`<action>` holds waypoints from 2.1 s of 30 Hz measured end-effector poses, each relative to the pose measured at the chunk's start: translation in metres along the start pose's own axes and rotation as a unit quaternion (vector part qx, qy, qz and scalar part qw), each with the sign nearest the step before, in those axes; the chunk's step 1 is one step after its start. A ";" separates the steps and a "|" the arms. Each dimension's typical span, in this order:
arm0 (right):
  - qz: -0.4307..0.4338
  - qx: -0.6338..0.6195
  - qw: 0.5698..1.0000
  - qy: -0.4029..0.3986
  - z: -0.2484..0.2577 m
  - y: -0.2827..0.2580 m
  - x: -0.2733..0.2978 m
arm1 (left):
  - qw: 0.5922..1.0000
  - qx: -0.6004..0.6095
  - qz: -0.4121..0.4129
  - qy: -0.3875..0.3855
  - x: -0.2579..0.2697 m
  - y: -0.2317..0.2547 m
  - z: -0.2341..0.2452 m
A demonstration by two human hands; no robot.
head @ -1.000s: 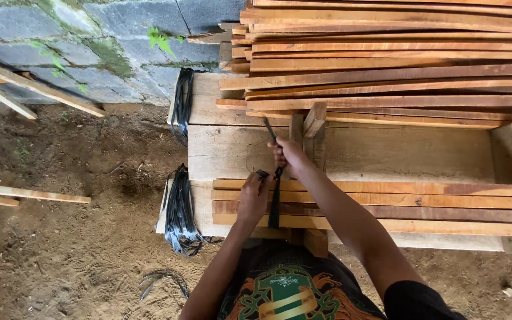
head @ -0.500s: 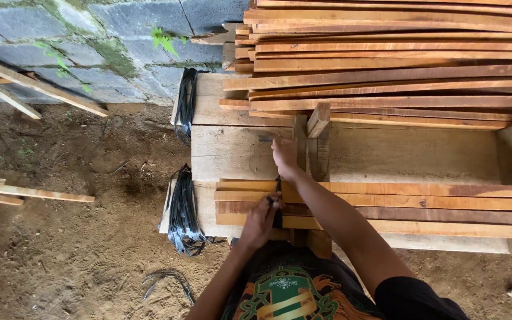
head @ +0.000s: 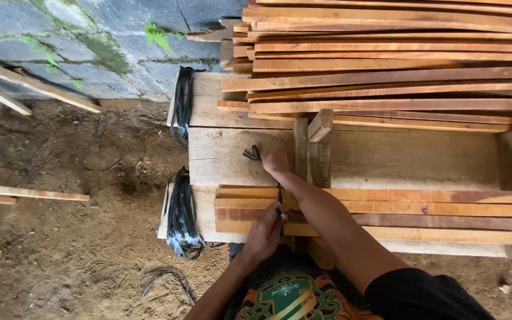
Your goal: Bundling together long wooden slats using plastic ties in a workshop area.
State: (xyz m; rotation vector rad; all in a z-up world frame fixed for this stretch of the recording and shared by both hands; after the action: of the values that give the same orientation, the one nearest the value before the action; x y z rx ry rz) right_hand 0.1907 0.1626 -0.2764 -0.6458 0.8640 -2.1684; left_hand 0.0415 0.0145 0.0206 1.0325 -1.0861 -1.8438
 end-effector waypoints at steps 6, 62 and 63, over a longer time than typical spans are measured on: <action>0.001 0.041 0.999 0.021 -0.006 0.006 0.000 | 0.999 0.024 0.004 -0.032 -0.005 0.002 0.002; 0.027 -0.114 0.990 -0.082 0.022 -0.028 -0.001 | 0.732 -0.541 -0.398 0.116 -0.043 -0.131 -0.003; 0.026 -0.114 0.990 -0.083 0.020 -0.026 -0.003 | 0.733 -0.541 -0.397 0.115 -0.043 -0.130 -0.002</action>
State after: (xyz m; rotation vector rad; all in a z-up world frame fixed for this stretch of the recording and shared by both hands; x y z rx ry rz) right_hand 0.1944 0.1714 -0.2450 -0.8926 1.0347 -1.9552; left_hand 0.0346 0.0987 -0.0876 0.9357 0.7648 -2.3337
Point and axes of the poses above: each hand's wrist, its own x-axis away from the middle knuckle, its own z-axis out of the back of the hand, y = z × x, the point moved 7 cm from there along -x, towards the middle knuckle, and after that the axes turned 12 degrees about y, right-handed, at the moved point
